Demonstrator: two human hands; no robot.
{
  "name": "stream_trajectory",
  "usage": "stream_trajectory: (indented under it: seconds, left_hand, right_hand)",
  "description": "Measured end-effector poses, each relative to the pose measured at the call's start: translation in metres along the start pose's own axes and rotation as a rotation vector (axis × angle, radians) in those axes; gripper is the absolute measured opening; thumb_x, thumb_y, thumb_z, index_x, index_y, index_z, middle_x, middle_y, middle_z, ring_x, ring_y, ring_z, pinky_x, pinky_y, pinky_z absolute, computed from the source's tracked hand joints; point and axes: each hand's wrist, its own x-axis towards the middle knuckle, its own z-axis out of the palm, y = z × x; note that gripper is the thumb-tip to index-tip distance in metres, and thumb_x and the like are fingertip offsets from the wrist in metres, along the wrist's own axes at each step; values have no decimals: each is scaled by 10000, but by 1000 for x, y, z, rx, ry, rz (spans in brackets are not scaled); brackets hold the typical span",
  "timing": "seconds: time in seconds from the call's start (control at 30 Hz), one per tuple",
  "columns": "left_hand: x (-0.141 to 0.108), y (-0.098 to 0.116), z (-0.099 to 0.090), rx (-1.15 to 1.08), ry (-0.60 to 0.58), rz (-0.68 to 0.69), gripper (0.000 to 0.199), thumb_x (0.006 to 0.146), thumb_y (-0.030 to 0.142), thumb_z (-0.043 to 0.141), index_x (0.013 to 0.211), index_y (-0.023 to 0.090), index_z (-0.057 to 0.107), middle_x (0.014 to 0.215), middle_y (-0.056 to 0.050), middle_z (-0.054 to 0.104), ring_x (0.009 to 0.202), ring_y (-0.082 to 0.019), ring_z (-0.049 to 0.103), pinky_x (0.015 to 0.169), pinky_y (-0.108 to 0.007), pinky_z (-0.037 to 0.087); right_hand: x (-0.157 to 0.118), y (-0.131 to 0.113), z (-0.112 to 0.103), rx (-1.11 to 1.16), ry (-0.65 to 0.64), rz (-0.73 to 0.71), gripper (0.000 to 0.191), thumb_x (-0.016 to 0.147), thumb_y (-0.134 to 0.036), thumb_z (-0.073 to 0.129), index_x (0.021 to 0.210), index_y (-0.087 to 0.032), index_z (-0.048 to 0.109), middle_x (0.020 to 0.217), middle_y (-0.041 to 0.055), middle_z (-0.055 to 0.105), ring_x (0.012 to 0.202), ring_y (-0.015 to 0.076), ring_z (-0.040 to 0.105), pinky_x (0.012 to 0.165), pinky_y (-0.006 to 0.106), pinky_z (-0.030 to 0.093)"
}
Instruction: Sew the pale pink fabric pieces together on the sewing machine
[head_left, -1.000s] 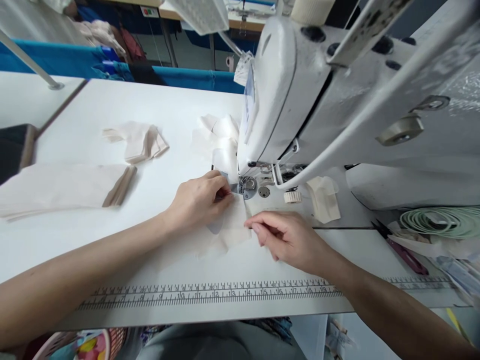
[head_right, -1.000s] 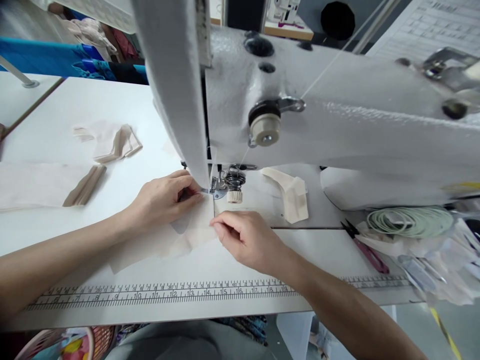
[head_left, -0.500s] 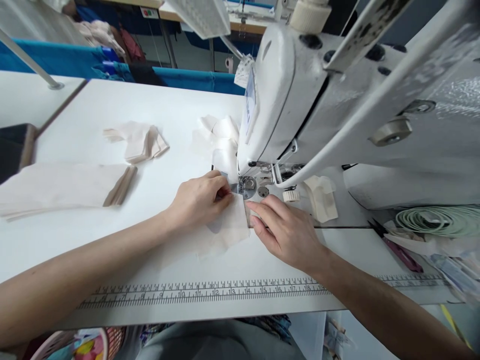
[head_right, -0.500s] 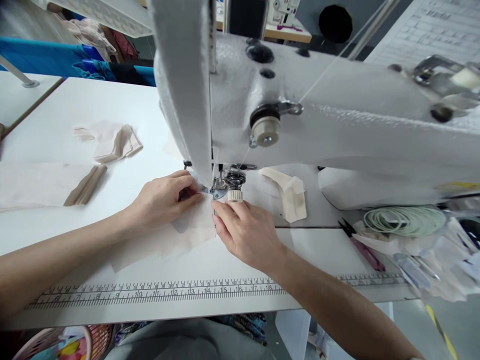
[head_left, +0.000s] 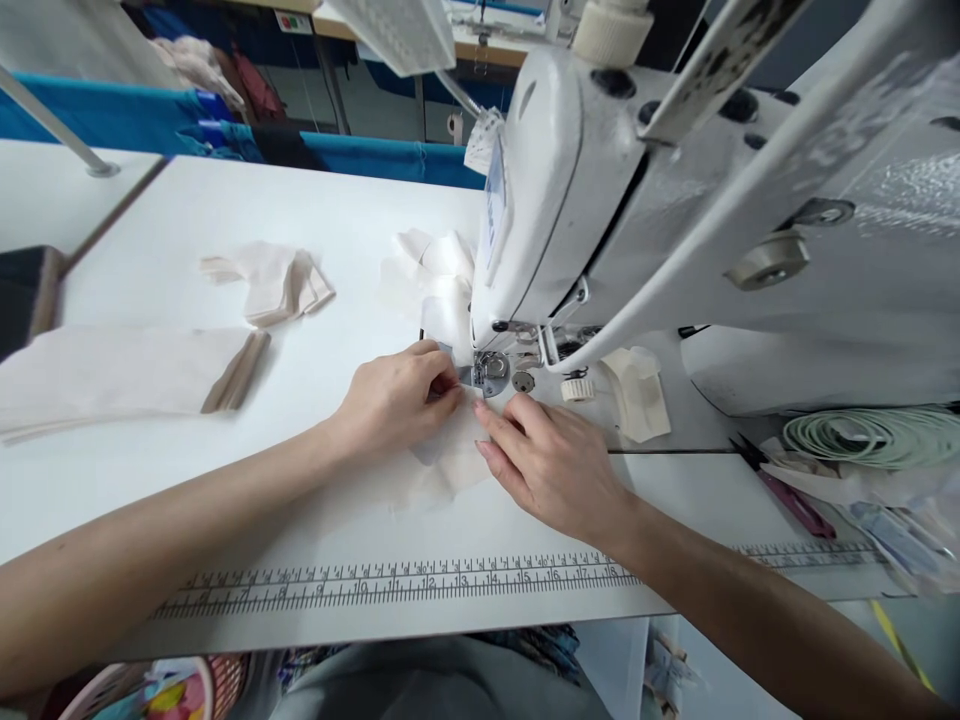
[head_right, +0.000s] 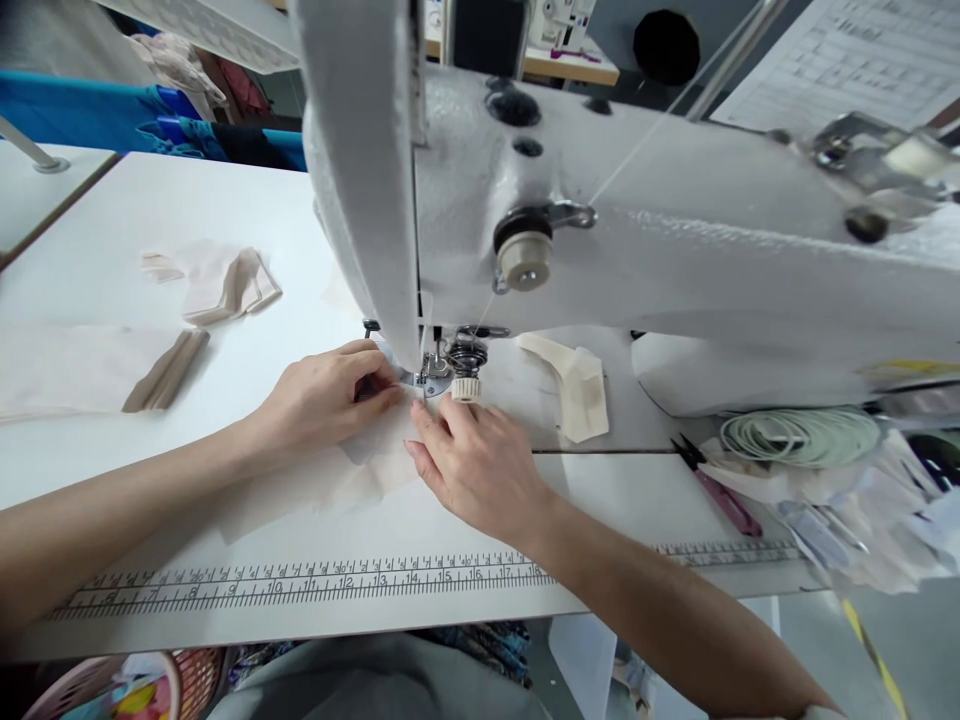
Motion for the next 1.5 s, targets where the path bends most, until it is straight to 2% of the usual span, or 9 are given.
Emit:
stream_trajectory:
  seconds: [0.4,0.53,0.63,0.7,0.77,0.83,0.93,1.13,1.5]
  left_hand:
    - [0,2,0,20,-16,-3,152,867,294,514,786,185,582,910,-20,627,712,-156,582,567,-267,373]
    - [-6,-1,-1,83,29,41,131,877,259,522,929,169,602,953,-49,631,744,-169,604,563,-269,417]
    - [-18,-2,-4,188,154,214,232,911,233,503,1104,135,586,1028,-97,634,902,-227,611,605,-294,497]
    - [-29,-2,-2,254,215,409,245,954,213,451,1122,114,600,1106,-125,635,1031,-254,588,748,-345,556]
    - [-38,-1,3,303,218,560,277,979,195,412,1125,85,619,1195,-146,627,1138,-269,561,918,-397,545]
    - [-45,0,10,355,206,611,330,987,200,394,1183,42,608,1270,-176,603,1224,-287,530,1009,-420,511]
    - [-50,1,20,410,211,600,411,991,235,380,1263,-7,570,1321,-209,580,1258,-306,524,1047,-431,492]
    - [-48,0,23,460,256,627,444,981,258,404,1218,-61,602,1302,-251,591,1233,-335,557,1038,-428,496]
    - [-32,-8,21,452,248,633,433,982,265,392,1225,-23,605,1313,-228,592,1252,-322,545,1032,-433,489]
  right_hand:
    - [1,-2,1,-35,-24,-20,333,1026,-253,426,1222,-95,644,880,80,636,703,168,572,627,315,397]
    - [3,-2,0,-56,-6,-25,317,1024,-221,423,1200,-94,654,857,60,622,690,165,573,632,319,393]
    - [2,-2,1,-61,7,-27,295,1018,-208,437,1174,-107,666,846,40,611,692,157,576,627,315,394]
    - [1,-1,2,-62,13,-31,270,1009,-204,455,1121,-118,685,843,31,606,697,152,578,632,311,398]
    - [1,-1,2,-61,12,-30,257,1002,-213,471,1106,-122,688,851,30,607,706,152,580,640,312,404]
    - [1,-1,2,-60,5,-24,269,1002,-226,481,1162,-118,668,877,34,614,722,155,585,646,314,408]
    - [1,-1,2,-62,4,-17,300,1009,-230,474,1233,-111,636,895,34,621,731,152,588,645,314,407]
    - [3,-1,3,-85,33,-10,299,1020,-221,449,1210,-121,657,874,28,622,724,144,581,652,311,396]
    - [10,4,7,-166,58,44,340,1021,-246,421,1240,-157,666,874,49,633,624,141,518,568,317,303]
